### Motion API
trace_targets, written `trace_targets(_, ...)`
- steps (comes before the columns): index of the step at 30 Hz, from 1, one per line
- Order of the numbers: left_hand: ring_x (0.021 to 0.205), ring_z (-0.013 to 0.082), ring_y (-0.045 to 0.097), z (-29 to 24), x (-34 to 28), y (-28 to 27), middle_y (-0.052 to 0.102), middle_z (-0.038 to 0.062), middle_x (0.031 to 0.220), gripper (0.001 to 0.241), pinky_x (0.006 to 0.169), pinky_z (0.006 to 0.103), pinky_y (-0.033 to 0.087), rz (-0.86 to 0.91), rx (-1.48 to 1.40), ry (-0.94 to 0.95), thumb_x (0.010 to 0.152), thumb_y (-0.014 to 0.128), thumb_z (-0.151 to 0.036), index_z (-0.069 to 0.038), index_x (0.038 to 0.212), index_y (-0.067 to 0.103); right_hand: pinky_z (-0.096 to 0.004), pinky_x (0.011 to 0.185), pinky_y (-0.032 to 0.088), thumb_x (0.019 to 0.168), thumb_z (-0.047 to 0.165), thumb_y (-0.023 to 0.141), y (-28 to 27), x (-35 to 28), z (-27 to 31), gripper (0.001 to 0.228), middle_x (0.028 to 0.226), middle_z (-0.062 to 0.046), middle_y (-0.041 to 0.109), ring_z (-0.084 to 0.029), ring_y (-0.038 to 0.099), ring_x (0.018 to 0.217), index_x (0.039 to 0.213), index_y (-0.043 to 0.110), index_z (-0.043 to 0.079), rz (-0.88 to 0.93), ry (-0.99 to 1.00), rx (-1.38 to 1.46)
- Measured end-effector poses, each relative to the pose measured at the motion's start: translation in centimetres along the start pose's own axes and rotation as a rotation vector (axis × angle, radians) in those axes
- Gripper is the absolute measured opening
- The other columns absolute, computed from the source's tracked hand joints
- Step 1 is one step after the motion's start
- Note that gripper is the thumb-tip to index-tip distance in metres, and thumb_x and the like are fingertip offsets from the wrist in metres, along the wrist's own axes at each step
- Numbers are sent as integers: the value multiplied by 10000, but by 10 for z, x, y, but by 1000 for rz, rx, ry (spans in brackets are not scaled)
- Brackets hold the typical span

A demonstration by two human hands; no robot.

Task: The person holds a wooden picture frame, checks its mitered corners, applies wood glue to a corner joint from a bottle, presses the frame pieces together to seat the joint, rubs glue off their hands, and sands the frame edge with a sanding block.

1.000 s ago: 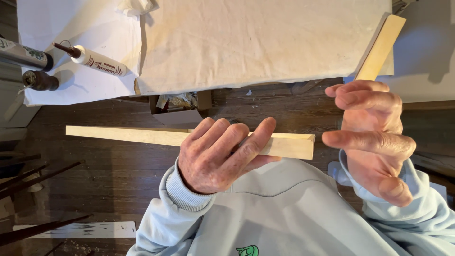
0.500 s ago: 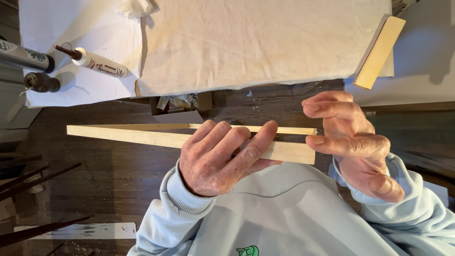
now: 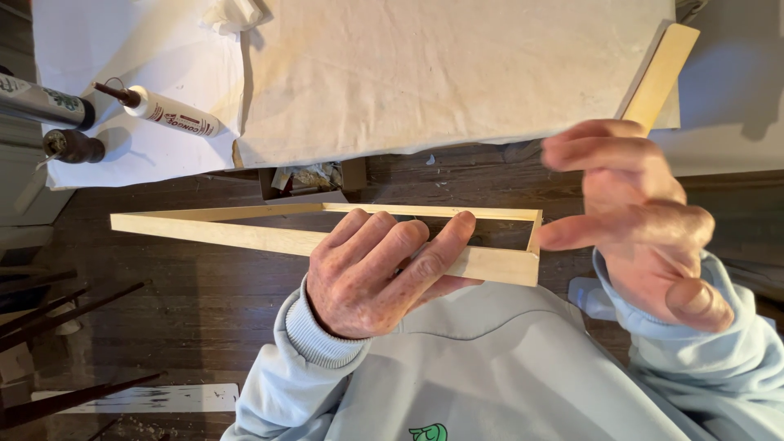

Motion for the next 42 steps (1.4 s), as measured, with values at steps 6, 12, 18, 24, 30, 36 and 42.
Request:
trace_targets(6,669,135,469,1,1,0,589,3,886,391,607,292,419,0,6,10,956,918,-345,-56,1199,816,-551,1287,387,1028,602,272,13,27,4,702,1359,-195,589,-326,443,1400,942,783,129,170,-18,89)
trace_targets(12,645,128,455,0,-1,-2,610,11,878,330,571,291,395,-35,20,3,955,929,-312,-51,1133,836,-554,1294,501,1124,644,291,3,9,-1,673,1312,-125,580,-299,509,1380,941,732,169,65,15,192)
trace_targets(18,666,133,471,2,-5,-1,618,5,898,389,608,294,431,-12,-7,-11,935,945,-324,-50,1181,820,-558,1386,428,1139,674,338,6,1,2,667,1414,-100,538,-265,425,1482,1044,734,145,21,119,207)
trace_targets(24,667,127,489,3,-10,0,608,-1,875,419,617,287,441,-15,-34,-16,913,985,-292,-46,1207,816,-618,1374,414,1126,649,313,18,-8,7,736,1465,-155,541,-302,431,1467,1189,752,61,63,83,193)
trace_targets(30,676,133,472,4,-12,-2,595,-4,883,413,630,293,455,-15,-50,-31,916,955,-312,-67,1214,807,-665,1409,311,1149,646,306,25,-15,9,776,1575,-203,511,-350,384,1564,1369,681,4,185,212,358)
trace_targets(36,663,122,474,3,-12,-2,607,-2,877,403,590,283,421,-35,-37,-19,898,977,-309,-60,1175,822,-635,1409,306,1123,629,300,23,-18,8,788,1589,-204,504,-353,381,1578,1351,693,-16,181,198,392)
trace_targets(42,665,123,482,2,-11,-1,611,0,873,399,608,281,432,-29,-28,7,928,962,-302,-43,1194,817,-619,1339,405,1086,608,308,15,-13,2,722,1510,-177,544,-302,456,1495,1176,760,53,103,51,221)
Point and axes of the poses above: each hand's wrist, its own x-axis towards the middle knuckle, its own y-axis out of the palm, z = x × y, the point moved 4 cm from there along x, towards the middle knuckle
